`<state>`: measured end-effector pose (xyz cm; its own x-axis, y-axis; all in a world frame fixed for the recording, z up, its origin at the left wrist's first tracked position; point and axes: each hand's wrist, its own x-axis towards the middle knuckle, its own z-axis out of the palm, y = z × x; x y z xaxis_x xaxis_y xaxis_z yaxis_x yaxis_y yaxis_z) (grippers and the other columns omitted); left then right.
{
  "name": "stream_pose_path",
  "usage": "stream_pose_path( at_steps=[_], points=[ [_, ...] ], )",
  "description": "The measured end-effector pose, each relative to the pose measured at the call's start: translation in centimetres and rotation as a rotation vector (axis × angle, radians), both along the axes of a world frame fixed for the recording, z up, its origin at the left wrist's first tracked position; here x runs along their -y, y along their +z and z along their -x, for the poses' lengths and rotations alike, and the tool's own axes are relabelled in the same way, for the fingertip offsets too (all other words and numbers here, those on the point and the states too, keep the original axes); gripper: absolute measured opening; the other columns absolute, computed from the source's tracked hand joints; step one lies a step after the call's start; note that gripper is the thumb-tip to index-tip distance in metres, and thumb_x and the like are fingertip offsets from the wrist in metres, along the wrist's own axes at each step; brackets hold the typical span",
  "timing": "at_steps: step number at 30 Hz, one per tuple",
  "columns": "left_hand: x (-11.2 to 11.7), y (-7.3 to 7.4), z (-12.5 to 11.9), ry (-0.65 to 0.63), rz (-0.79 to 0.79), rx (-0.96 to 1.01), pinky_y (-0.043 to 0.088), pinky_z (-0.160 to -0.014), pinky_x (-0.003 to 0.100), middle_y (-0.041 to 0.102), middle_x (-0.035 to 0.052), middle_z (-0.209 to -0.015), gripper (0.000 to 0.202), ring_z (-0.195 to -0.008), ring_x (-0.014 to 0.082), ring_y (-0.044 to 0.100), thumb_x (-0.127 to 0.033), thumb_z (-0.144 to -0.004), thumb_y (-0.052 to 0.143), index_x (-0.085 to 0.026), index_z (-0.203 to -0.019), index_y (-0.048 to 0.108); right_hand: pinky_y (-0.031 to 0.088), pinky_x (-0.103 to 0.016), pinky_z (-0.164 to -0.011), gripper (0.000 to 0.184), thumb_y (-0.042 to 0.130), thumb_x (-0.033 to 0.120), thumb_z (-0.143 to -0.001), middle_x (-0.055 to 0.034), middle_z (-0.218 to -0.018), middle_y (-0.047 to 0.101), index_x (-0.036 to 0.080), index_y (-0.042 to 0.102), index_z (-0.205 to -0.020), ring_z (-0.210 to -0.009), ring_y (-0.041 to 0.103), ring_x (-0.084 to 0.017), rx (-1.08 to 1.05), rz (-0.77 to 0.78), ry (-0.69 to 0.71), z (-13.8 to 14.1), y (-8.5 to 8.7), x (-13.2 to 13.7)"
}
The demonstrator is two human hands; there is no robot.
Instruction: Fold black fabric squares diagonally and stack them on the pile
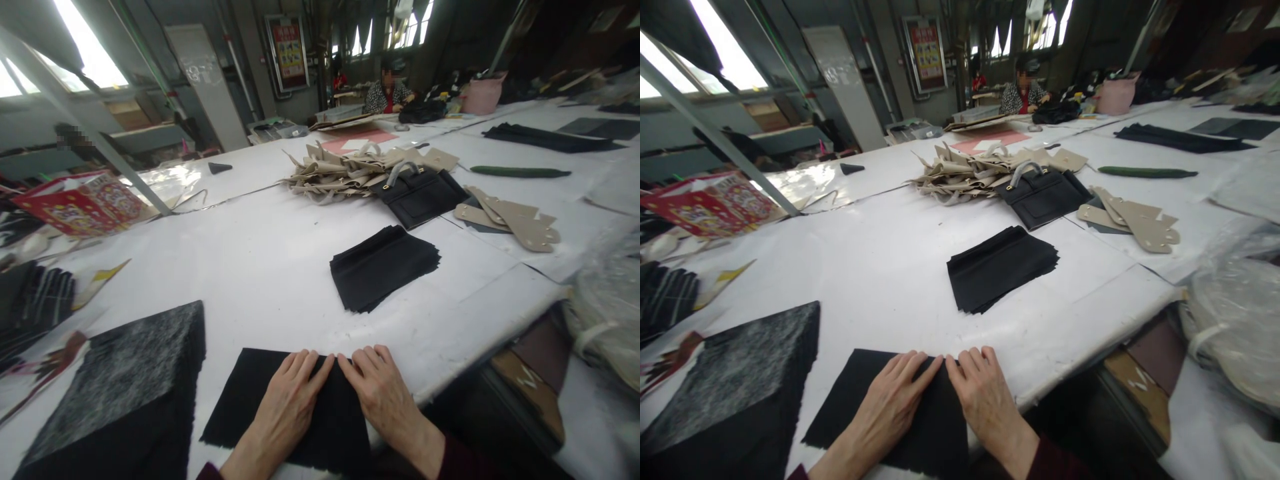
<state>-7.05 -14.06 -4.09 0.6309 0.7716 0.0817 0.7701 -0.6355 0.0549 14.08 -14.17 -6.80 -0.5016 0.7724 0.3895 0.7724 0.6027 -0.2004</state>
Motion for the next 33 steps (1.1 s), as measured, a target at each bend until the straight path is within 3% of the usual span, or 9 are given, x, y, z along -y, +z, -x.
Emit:
stream_pose_path(
  at_steps=[21, 27, 30, 33],
  points=[
    [0.3, 0.5, -0.4, 0.043, 0.074, -0.077, 0.035, -0.108, 0.044, 0.051, 0.0074, -0.121, 0.066, -0.114, 0.0249, 0.047, -0.006, -0.086, 0.044, -0.027, -0.147, 0.032, 0.035, -0.041, -0.082, 0.039, 0.041, 0.005, -0.089, -0.0084, -0.09, 0.057, 0.013, 0.059, -0.123, -0.084, 0.047, -0.022, -0.062, 0.02, -0.043, -1.2, 0.7, 0.6],
    [0.5, 0.9, -1.0, 0.073, 0.077, -0.095, 0.032, -0.11, 0.043, 0.053, 0.0078, -0.122, 0.064, -0.115, 0.0241, 0.048, -0.008, -0.087, 0.045, -0.025, -0.148, 0.032, 0.036, -0.041, -0.088, 0.04, 0.044, 0.007, -0.09, -0.0095, -0.102, 0.059, 0.015, 0.055, -0.128, -0.092, 0.049, -0.022, -0.08, 0.068, -0.036, 0.5, 1.3, 0.7],
    [0.7, 0.7, -0.2, 0.069, 0.072, -0.065, 0.028, -0.113, 0.042, 0.054, 0.0063, -0.126, 0.061, -0.119, 0.023, 0.048, -0.006, -0.087, 0.042, -0.024, -0.146, 0.036, 0.034, -0.041, -0.093, 0.04, 0.047, 0.007, -0.088, -0.0091, -0.107, 0.06, 0.015, 0.056, -0.126, -0.096, 0.05, -0.023, -0.043, 0.095, -0.054, 1.2, 1.0, 1.1],
    [0.7, 0.5, 2.1, 0.104, 0.039, -0.058, 0.025, -0.115, 0.042, 0.055, 0.0057, -0.13, 0.061, -0.121, 0.023, 0.049, -0.003, -0.085, 0.041, -0.022, -0.143, 0.041, 0.032, -0.042, -0.098, 0.045, 0.048, 0.007, -0.088, -0.0087, -0.113, 0.059, 0.017, 0.052, -0.132, -0.099, 0.05, -0.023, -0.025, 0.101, -0.064, 1.0, 0.6, 1.3]
  ],
)
